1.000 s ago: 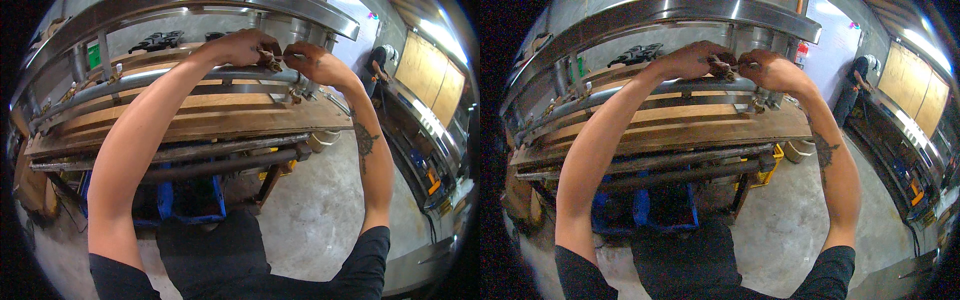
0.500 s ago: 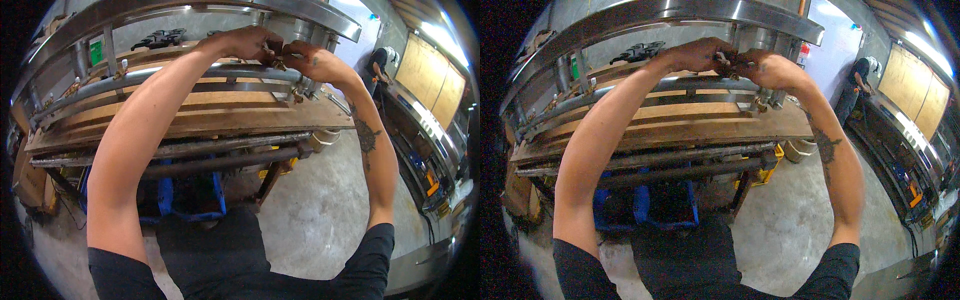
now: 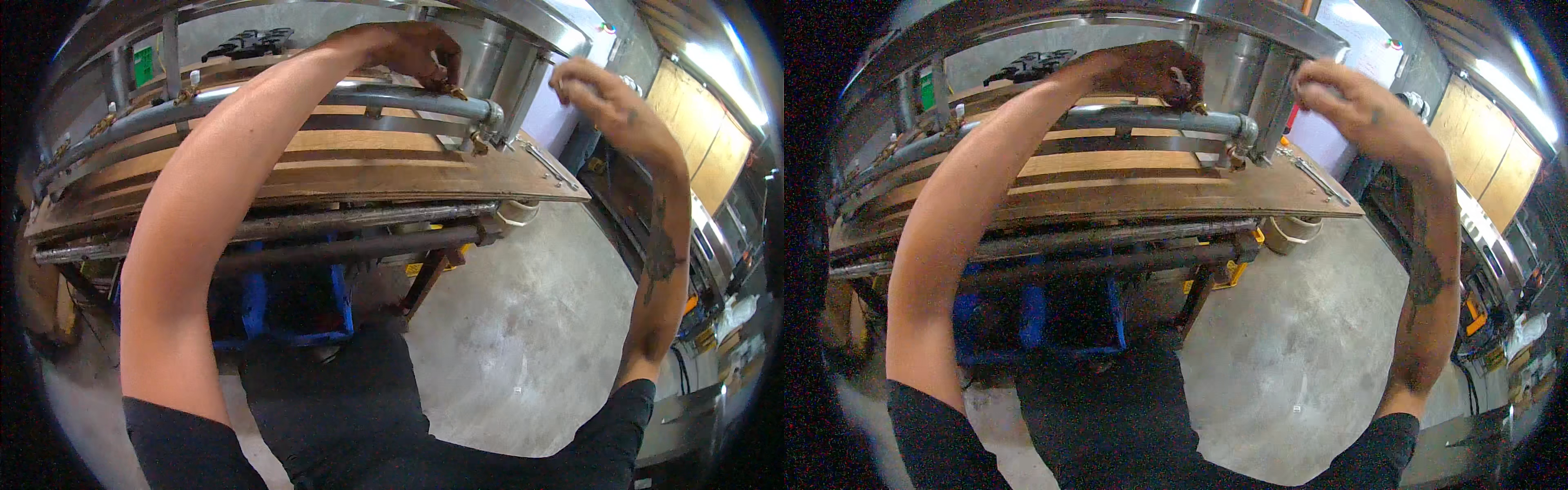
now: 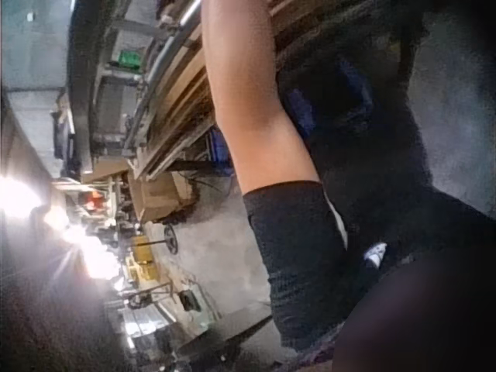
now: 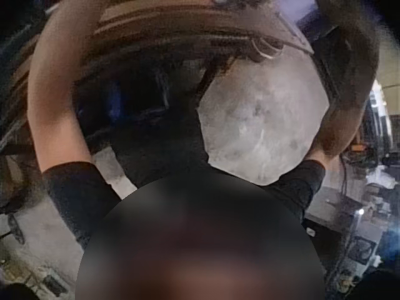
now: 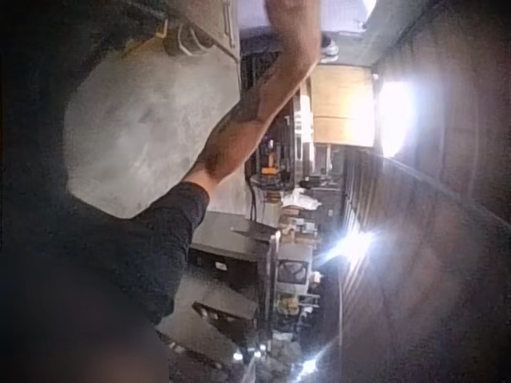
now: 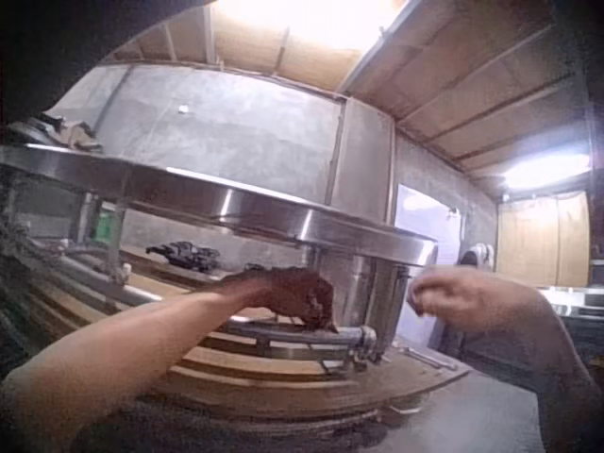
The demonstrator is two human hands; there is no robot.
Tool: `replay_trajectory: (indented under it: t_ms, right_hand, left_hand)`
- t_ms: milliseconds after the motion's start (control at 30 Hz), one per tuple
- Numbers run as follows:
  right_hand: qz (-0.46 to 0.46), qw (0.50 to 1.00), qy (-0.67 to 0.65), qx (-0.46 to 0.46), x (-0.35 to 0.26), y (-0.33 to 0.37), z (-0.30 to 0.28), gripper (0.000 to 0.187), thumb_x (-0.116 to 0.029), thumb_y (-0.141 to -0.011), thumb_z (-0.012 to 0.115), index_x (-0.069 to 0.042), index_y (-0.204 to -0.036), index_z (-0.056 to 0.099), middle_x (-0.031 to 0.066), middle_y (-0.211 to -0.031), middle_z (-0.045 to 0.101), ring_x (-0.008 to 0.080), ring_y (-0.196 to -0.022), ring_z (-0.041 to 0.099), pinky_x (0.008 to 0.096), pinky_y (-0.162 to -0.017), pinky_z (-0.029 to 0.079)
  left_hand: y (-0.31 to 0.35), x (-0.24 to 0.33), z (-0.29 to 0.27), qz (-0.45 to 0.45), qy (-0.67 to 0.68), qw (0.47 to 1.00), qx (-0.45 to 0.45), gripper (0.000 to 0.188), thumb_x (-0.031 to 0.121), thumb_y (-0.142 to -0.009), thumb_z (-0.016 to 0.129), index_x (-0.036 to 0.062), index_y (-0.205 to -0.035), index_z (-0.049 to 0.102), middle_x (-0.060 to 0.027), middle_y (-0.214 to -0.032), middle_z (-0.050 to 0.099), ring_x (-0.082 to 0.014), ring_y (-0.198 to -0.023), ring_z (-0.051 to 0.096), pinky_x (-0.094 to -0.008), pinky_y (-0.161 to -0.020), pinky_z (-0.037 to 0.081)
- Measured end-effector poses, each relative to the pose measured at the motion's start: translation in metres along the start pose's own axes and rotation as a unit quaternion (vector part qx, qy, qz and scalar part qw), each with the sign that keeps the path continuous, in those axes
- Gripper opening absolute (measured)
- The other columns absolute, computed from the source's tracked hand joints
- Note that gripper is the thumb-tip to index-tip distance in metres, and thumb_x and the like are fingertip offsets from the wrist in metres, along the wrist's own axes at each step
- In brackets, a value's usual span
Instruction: The person wraps white tape around multiple brass valves mounted on a metal frame, then moves to a workbench and handles a black metal stove burner grate, placing it on the bench.
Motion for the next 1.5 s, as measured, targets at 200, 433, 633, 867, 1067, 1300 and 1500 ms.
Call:
replay_trajectory:
  t_ms: [200, 433, 633, 867, 1067, 1300, 1500]
  right_hand:
    - [0.111, 0.993, -0.037, -0.010, 0.045, 0.078, 0.061, 0.025, -0.020, -0.102, 0.054, 0.002, -0.108, 0.064, 0.0128, -0.103, 0.060, 0.0243, -0.101, 0.059, 0.0369, -0.094, 0.048]
    - [0.145, 0.985, -0.087, 0.006, 0.054, 0.114, 0.077, 0.024, -0.022, -0.102, 0.056, 0.000, -0.107, 0.064, 0.0130, -0.110, 0.060, 0.0276, -0.105, 0.057, 0.0404, -0.095, 0.046]
    - [0.102, 0.993, -0.057, 0.018, 0.044, 0.111, 0.085, 0.022, -0.021, -0.100, 0.057, -0.001, -0.105, 0.064, 0.0145, -0.109, 0.060, 0.0317, -0.104, 0.057, 0.0421, -0.096, 0.045]
    - [0.117, 0.986, -0.115, 0.004, 0.045, 0.103, 0.115, 0.013, -0.012, -0.094, 0.056, 0.000, -0.094, 0.060, 0.0104, -0.109, 0.058, 0.0245, -0.101, 0.056, 0.0365, -0.091, 0.047]
    - [0.133, 0.969, -0.206, -0.015, 0.054, 0.074, 0.119, 0.015, -0.014, -0.096, 0.058, -0.001, -0.100, 0.064, 0.0143, -0.108, 0.061, 0.0316, -0.100, 0.059, 0.0406, -0.090, 0.048]
    - [0.183, 0.953, -0.235, -0.055, 0.074, 0.063, 0.080, 0.012, -0.013, -0.096, 0.060, -0.003, -0.100, 0.064, 0.0115, -0.107, 0.063, 0.0309, -0.102, 0.059, 0.0405, -0.095, 0.045]
    - [0.255, 0.920, -0.287, -0.079, 0.081, 0.089, 0.049, 0.009, -0.013, -0.096, 0.060, -0.005, -0.097, 0.064, 0.0076, -0.109, 0.065, 0.0278, -0.103, 0.059, 0.0379, -0.099, 0.039]
  left_hand:
    - [0.011, -0.017, -0.019, -0.100, -0.087, 0.990, 0.047, 0.025, 0.018, -0.083, 0.064, 0.0041, -0.099, 0.078, -0.0133, -0.090, 0.076, -0.0203, -0.086, 0.073, -0.0351, -0.078, 0.056]
    - [0.026, -0.019, -0.047, -0.154, -0.119, 0.975, 0.106, 0.035, 0.036, -0.094, 0.070, 0.0033, -0.106, 0.073, -0.0101, -0.098, 0.075, -0.0188, -0.091, 0.071, -0.0351, -0.087, 0.056]
    - [0.000, 0.015, -0.005, -0.013, -0.068, 0.998, 0.003, 0.038, 0.025, -0.089, 0.082, 0.0016, -0.117, 0.070, -0.0100, -0.107, 0.075, -0.0196, -0.099, 0.069, -0.0349, -0.091, 0.054]
    - [-0.009, 0.002, -0.005, 0.061, -0.015, 0.998, -0.015, 0.028, 0.005, -0.090, 0.075, 0.0015, -0.117, 0.071, -0.0080, -0.108, 0.075, -0.0189, -0.102, 0.069, -0.0337, -0.093, 0.055]
    - [-0.010, -0.038, -0.019, -0.065, 0.108, 0.992, 0.028, 0.031, 0.011, -0.102, 0.061, 0.0025, -0.131, 0.064, -0.0093, -0.119, 0.072, -0.0186, -0.108, 0.068, -0.0338, -0.102, 0.053]
    - [0.031, -0.066, -0.003, -0.169, 0.308, 0.932, 0.086, 0.029, 0.016, -0.105, 0.062, 0.0010, -0.130, 0.063, -0.0118, -0.115, 0.071, -0.0184, -0.107, 0.068, -0.0346, -0.100, 0.055]
    - [0.087, -0.098, 0.042, -0.203, 0.806, 0.503, 0.237, 0.054, 0.043, -0.107, 0.046, 0.0086, -0.148, 0.045, -0.0137, -0.144, 0.054, -0.0252, -0.132, 0.053, -0.0440, -0.118, 0.040]
Point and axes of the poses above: each hand's wrist, its own y-axis away from the middle knuckle, its own z-axis out of the palm, x = y × z, the point moved 10 cm from there along -y, towards the middle knuckle
